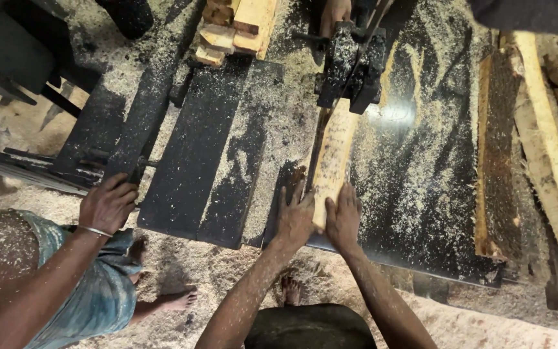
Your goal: Sawing wood planks into smaller pieces using a vertical band saw in a workshop.
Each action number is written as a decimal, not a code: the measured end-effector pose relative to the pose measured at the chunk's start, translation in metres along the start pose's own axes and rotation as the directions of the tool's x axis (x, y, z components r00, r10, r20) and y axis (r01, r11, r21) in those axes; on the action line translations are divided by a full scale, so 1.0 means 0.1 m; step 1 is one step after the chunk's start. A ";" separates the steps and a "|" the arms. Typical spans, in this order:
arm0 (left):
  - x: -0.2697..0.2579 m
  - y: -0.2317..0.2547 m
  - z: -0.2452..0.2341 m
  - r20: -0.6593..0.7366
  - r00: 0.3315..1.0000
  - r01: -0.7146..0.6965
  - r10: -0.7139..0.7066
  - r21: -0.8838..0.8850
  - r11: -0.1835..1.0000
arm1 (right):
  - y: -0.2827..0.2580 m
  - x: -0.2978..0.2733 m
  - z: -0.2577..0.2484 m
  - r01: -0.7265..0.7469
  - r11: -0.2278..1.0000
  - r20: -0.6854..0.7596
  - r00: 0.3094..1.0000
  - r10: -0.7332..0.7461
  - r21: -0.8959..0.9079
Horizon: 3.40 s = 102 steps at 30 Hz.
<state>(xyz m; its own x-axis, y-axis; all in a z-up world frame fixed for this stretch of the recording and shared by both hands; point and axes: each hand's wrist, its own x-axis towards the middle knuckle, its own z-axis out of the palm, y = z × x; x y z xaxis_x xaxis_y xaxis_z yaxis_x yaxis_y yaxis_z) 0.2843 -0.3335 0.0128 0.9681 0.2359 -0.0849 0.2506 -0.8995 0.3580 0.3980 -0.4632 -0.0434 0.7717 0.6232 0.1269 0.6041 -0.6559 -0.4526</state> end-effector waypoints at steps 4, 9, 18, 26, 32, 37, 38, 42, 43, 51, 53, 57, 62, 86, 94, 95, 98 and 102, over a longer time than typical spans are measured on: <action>0.12 0.07 -0.26 0.101 0.994 0.038 -0.046 0.075 0.996 | 0.03 0.44 -0.04 -0.009 0.997 0.007 1.000 0.009 0.079; 0.08 0.08 -0.37 0.092 0.995 0.036 -0.047 0.122 0.992 | 0.19 1.03 0.04 0.062 0.997 -0.121 0.991 -0.055 0.048; -0.11 0.11 -0.36 -0.090 0.993 0.068 -0.071 -0.033 0.997 | 0.34 0.80 -0.13 0.118 0.992 -0.155 0.980 -0.125 -0.055; -0.48 0.07 0.02 -0.193 0.975 0.066 -0.108 -0.214 0.975 | 0.45 -0.24 -0.52 0.108 0.993 -0.105 0.988 -0.112 -0.047; -1.12 0.17 0.31 -0.268 0.957 0.056 -0.112 -0.208 0.977 | 0.44 -0.58 -0.91 -0.227 0.954 -0.057 0.969 0.242 0.194; -1.52 0.30 0.33 -0.268 0.954 0.075 -0.133 -0.216 0.974 | 0.42 -0.58 -1.18 -0.320 0.812 -0.058 0.916 0.396 0.488; -1.58 0.30 0.38 -0.258 0.955 0.079 -0.143 -0.243 0.967 | 0.52 -0.53 -1.19 -0.262 0.882 -0.133 0.932 0.336 0.391; -1.88 0.36 0.47 -0.211 0.960 0.114 -0.183 -0.302 0.946 | 0.54 -0.19 -1.53 -0.330 0.943 -0.215 0.919 0.329 0.036; -1.97 0.40 0.39 -0.214 0.960 0.114 -0.183 -0.298 0.948 | 0.53 -0.05 -1.65 -0.327 0.944 -0.217 0.920 0.328 0.041; -2.91 0.56 0.95 -0.003 0.963 0.234 -0.271 -0.493 0.838 | 1.38 0.63 -1.48 -0.338 0.938 0.052 0.938 0.342 -0.083; -3.14 0.66 0.99 0.004 0.969 0.217 -0.246 -0.483 0.849 | 1.49 0.41 -1.20 -0.322 0.944 -0.010 0.947 0.322 -0.067; -3.38 0.59 1.26 0.084 0.980 0.195 -0.179 -0.579 0.792 | 1.62 -0.22 -0.56 -0.167 0.943 -0.381 0.923 0.048 -0.286; -3.61 0.96 1.07 0.082 0.987 0.156 -0.141 -0.724 0.672 | 0.94 -2.04 -0.19 -0.189 0.956 -0.457 0.887 0.068 -0.223; -2.17 1.12 0.82 0.051 0.884 0.199 -0.466 -0.941 0.275 | 0.49 -5.00 0.32 -0.691 0.229 0.459 0.654 0.601 0.685; -0.91 1.86 -0.41 -0.332 0.938 -0.326 0.096 -0.754 0.570 | 0.19 -5.27 -0.14 -0.696 -0.075 0.627 0.589 0.509 0.714; -0.91 1.87 -0.32 -0.385 0.911 -0.382 0.146 -0.655 0.652 | 0.09 -5.23 -0.21 -0.635 -0.110 0.603 0.645 0.470 0.765; -1.41 1.82 -0.09 -0.442 0.889 -0.369 0.122 -0.531 0.763 | 0.20 -5.27 0.01 -0.557 -0.082 0.537 0.739 0.407 0.827; -2.60 1.37 0.70 -0.389 0.921 -0.242 -0.034 -0.638 0.731 | -0.50 -4.86 -0.82 -0.682 0.172 0.554 0.694 0.461 0.711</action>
<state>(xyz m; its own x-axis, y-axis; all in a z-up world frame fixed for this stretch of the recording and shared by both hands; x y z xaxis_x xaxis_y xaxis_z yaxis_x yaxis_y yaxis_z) 0.0676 -0.5435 0.0189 0.8798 0.3904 0.2712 -0.0567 -0.4803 0.8753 0.0096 -0.7685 -0.0099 0.7035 0.3658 -0.6093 -0.5637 -0.2350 -0.7919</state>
